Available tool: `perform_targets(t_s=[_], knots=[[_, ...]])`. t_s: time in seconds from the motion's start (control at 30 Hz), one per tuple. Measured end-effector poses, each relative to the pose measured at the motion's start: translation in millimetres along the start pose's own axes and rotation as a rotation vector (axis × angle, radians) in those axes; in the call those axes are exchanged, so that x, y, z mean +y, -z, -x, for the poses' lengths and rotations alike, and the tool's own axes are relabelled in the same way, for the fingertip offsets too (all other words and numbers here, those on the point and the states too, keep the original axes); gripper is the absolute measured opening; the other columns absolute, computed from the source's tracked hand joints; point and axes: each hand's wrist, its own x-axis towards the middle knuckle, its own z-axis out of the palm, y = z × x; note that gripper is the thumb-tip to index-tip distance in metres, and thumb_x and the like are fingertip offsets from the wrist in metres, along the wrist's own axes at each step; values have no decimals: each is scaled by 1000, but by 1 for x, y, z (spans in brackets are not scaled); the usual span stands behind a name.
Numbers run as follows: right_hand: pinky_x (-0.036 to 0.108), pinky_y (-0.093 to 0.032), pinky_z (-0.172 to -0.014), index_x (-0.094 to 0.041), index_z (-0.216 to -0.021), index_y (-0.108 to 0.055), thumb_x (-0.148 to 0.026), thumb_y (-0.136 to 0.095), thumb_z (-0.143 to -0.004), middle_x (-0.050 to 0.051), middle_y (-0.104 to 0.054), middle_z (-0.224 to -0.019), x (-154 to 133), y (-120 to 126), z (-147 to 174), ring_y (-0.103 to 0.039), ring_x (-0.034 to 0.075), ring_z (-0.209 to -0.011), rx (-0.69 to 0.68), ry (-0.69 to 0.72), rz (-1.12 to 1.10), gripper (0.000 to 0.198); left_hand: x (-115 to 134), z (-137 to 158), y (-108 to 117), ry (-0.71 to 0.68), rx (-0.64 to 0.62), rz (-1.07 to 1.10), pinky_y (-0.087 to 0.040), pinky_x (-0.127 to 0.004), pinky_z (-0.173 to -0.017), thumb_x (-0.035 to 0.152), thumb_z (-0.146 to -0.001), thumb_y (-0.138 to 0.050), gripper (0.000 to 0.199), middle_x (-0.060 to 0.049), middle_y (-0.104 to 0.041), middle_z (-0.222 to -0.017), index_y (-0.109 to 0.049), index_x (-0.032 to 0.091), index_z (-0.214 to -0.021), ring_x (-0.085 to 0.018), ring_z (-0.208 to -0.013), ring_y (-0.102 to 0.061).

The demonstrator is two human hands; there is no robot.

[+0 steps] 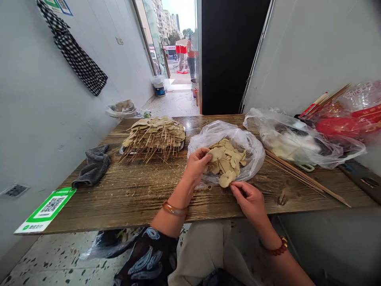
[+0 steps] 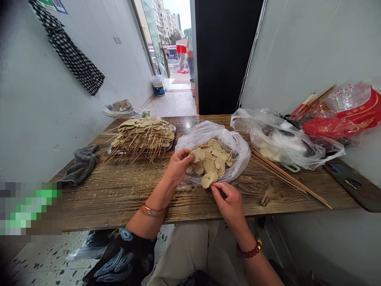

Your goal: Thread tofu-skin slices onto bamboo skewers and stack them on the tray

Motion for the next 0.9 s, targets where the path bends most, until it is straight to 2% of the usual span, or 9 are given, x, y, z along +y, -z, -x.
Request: perform_targets(t_s=[0.1,0.3,0.57,0.9], knots=[[24,-44,-60,-20,-83,-70,-30,-54,-89,1,-67,-72,0,0,1,-60,15,-64,-4,13,5,20,-2,-2,2,23,22,40,-42,-18,-50,26,-57,-78,29,2,-59,-68,-61,13,-77,-7,-55,-51],[26,-46,-67,-20,-84,-70,-29,-54,-89,3,-70,-81,3,-1,2,-64,17,-75,-11,44,13,19,-1,-2,3,62,6,93,-40,-18,-48,27,-55,-80,34,1,-62,-68,-64,13,-82,-6,-54,-52],[25,-45,-64,-20,-85,-69,-28,-54,-90,2,-67,-77,2,0,3,-62,16,-71,-31,44,-10,17,-1,-1,4,81,27,115,-37,-17,-47,29,-53,-83,36,2,-60,-64,-64,13,-78,-6,-53,-52],[26,-46,-64,-20,-88,-70,-27,-56,-89,2,-67,-76,2,0,3,-61,16,-69,-21,71,-7,16,-1,1,0,126,-24,136,-37,-17,-48,29,-52,-83,37,3,-59,-59,-61,13,-76,-5,-50,-50]])
